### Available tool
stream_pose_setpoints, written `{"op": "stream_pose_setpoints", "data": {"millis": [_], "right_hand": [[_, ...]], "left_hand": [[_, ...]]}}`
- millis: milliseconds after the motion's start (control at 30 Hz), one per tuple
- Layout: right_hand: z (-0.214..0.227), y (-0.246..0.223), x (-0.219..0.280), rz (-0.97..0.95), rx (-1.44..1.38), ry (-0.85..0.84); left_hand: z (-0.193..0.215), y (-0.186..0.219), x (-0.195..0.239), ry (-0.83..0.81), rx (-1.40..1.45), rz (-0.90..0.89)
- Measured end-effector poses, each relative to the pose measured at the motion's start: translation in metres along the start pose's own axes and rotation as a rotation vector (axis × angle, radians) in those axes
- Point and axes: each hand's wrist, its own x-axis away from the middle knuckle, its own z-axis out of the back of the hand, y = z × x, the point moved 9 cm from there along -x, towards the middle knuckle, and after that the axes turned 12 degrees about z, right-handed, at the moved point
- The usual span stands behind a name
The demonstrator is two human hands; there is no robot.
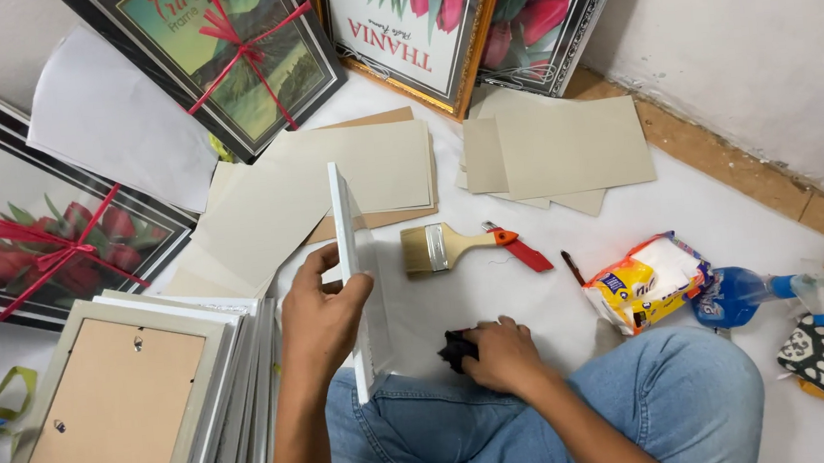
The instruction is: The person cleans the back and front of a picture frame using a brush and a cloth. They then disassemble the frame by removing the backing board and a plastic sheet, clean the glass, and place a new backing board inside the frame.
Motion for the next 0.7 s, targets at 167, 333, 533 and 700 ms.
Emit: {"op": "stream_pose_setpoints", "data": {"millis": [167,333,533,700], "right_hand": [[0.033,-0.034,0.025,0.12,-0.396,0.12],[0.016,-0.042,0.021,0.164,-0.565,0.099],[0.0,-0.04,0.021,0.092,-0.724,0.117],[-0.002,-0.031,0.014,0.024,-0.653,0.176]], "left_hand": [[0.021,0.018,0.02,0.144,-0.212,-0.075],[0.015,0.018,0.02,0.088,-0.299,-0.08],[0.016,0.034,0.025,0.119,-0.327,-0.16],[0.012,0.041,0.025,0.178,-0.557,-0.148]]}}
